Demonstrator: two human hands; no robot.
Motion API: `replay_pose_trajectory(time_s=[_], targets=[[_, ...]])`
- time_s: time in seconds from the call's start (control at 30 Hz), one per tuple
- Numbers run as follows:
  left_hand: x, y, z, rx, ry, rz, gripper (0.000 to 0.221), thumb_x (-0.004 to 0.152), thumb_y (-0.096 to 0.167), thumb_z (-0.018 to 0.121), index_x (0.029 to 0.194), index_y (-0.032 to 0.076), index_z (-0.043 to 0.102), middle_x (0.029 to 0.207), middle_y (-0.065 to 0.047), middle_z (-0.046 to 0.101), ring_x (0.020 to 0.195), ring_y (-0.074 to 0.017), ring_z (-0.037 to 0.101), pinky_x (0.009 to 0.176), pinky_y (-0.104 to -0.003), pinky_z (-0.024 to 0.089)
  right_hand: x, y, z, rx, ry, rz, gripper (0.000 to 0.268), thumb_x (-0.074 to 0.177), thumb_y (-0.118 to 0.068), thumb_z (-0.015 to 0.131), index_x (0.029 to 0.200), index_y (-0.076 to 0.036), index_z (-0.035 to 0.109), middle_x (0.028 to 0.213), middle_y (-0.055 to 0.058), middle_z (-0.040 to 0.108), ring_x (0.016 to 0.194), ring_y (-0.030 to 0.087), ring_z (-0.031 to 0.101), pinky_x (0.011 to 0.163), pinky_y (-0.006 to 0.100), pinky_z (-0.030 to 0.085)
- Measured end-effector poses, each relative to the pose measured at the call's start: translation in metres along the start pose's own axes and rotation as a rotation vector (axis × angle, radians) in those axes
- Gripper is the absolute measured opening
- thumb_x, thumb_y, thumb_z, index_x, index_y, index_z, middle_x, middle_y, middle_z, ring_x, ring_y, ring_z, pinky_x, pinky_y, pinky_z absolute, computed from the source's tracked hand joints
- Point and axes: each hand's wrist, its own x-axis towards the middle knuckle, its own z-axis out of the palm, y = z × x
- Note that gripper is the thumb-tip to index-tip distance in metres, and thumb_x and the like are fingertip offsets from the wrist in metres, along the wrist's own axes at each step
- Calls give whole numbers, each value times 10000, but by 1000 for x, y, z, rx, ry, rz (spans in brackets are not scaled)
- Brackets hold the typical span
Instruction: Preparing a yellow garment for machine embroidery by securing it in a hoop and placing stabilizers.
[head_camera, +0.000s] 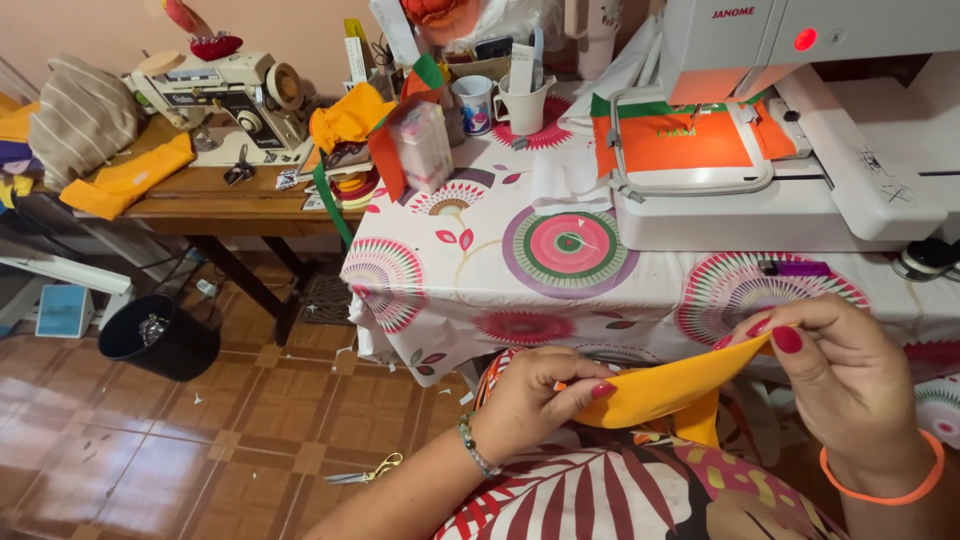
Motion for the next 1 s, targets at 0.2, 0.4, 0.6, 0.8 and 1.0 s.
replay_pose_trajectory(time_s=[0.2, 0.4, 0.6, 0.8, 1.0], targets=[[-4, 19, 2, 82, 48, -75, 175, 997, 114, 571, 1110, 107, 705, 1002, -63, 709, 935, -234, 666, 840, -343, 530, 0, -5, 4, 32, 3, 10, 173, 1062, -143, 502, 1014, 12, 562, 991, 195, 734, 917, 260, 758, 861, 342, 648], [-5, 27, 16, -142, 146, -223, 176, 884, 66, 427, 911, 118, 593, 948, -15, 610, 920, -176, 564, 859, -325, 446, -12, 18, 9, 247, 7, 71, 134, 1059, -124, 533, 1061, -2, 587, 973, 201, 730, 909, 261, 747, 850, 344, 621], [-1, 31, 17, -206, 186, -167, 215, 1005, 266, 502, 841, 133, 545, 827, 13, 538, 781, -137, 495, 750, -308, 409, -16, 29, 19, 439, 22, 170, 140, 1068, -114, 540, 1061, 13, 598, 987, 220, 705, 924, 282, 715, 815, 365, 625], [6, 33, 17, 125, 97, -6, 267, 1084, 285, 497, 896, 99, 531, 777, -36, 547, 696, -239, 528, 671, -388, 430, -15, 23, 19, 434, 30, 200, 154, 1066, -136, 547, 1043, 11, 587, 958, 232, 707, 846, 281, 705, 703, 337, 618], [19, 51, 18, 276, 37, 118, 230, 1097, 239, 480, 1013, 41, 561, 880, -107, 608, 764, -324, 592, 700, -434, 472, -9, 6, 24, 284, -2, 131, 207, 1052, -176, 547, 1002, 14, 612, 947, 182, 734, 812, 238, 738, 677, 288, 620]])
